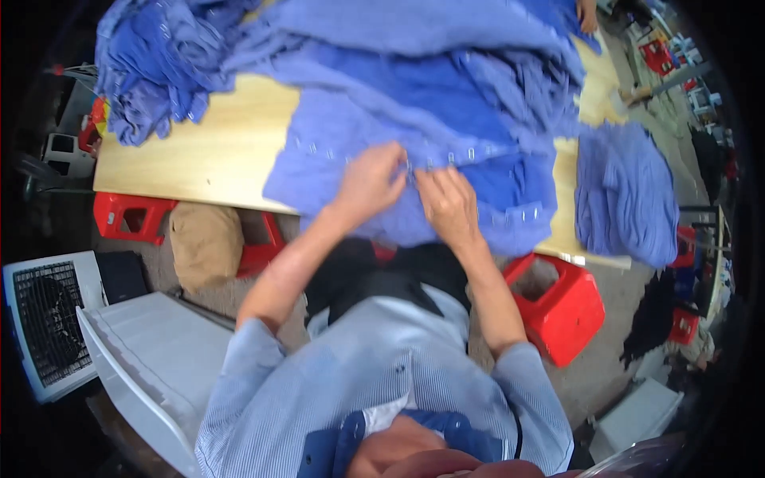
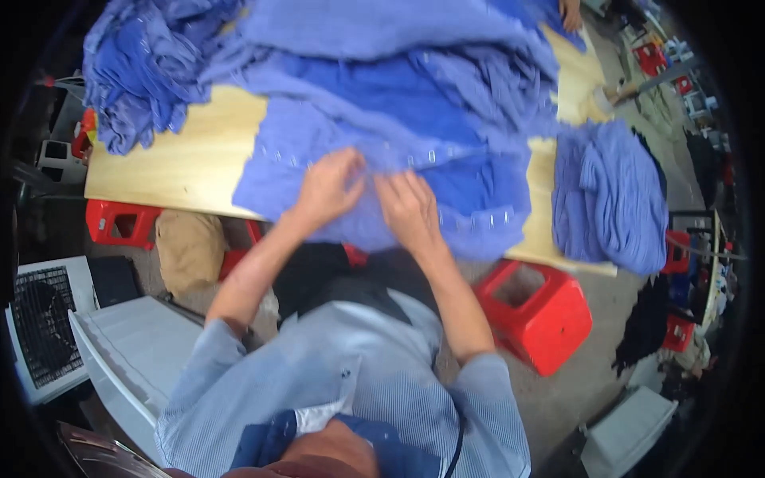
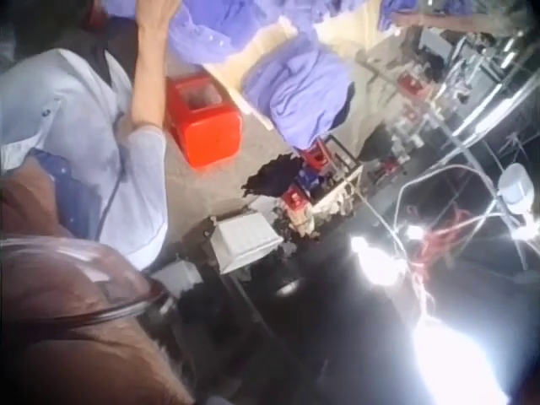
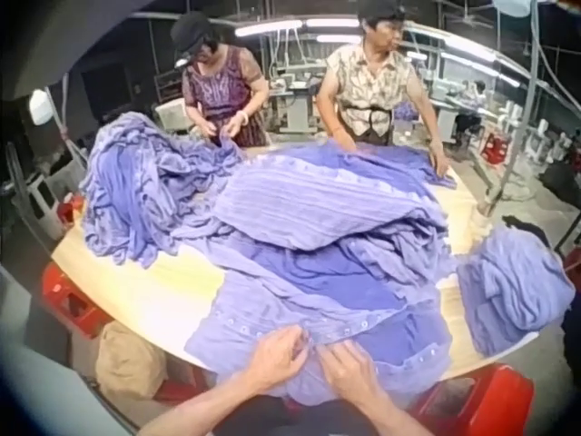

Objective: Inspect and fold blue pleated garments with metal snaps on a work table.

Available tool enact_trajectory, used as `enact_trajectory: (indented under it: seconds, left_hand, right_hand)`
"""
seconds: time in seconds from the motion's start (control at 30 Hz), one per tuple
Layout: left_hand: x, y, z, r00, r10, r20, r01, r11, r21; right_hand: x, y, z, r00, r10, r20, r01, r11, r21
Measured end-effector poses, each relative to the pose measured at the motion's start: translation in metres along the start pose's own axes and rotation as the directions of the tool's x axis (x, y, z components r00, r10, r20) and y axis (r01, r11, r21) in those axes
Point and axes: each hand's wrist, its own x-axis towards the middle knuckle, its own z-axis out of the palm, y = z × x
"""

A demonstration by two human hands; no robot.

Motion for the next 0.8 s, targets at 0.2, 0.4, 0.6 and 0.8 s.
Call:
enact_trajectory:
  seconds: [0.2,0.4,0.6,0.8]
  left_hand:
    - [-0.015,0.002,0.018,0.995,0.092,-0.040,-0.088,0.991,0.102]
    - [-0.012,0.002,0.011,0.993,0.116,-0.015,-0.115,0.991,0.064]
    - [-0.003,0.000,0.010,0.999,0.054,0.000,-0.054,0.998,0.037]
    - [-0.001,-0.004,0.005,0.993,0.112,0.021,-0.112,0.993,-0.027]
  right_hand:
    - [-0.008,-0.003,0.003,0.999,0.030,0.027,-0.031,0.999,0.019]
    - [-0.001,-0.002,-0.004,1.000,0.028,-0.001,-0.028,0.998,0.049]
    - [0.000,-0.002,-0.004,1.000,-0.012,-0.006,0.012,0.999,0.033]
    - [0.001,0.001,-0.005,0.995,-0.095,-0.021,0.096,0.995,0.040]
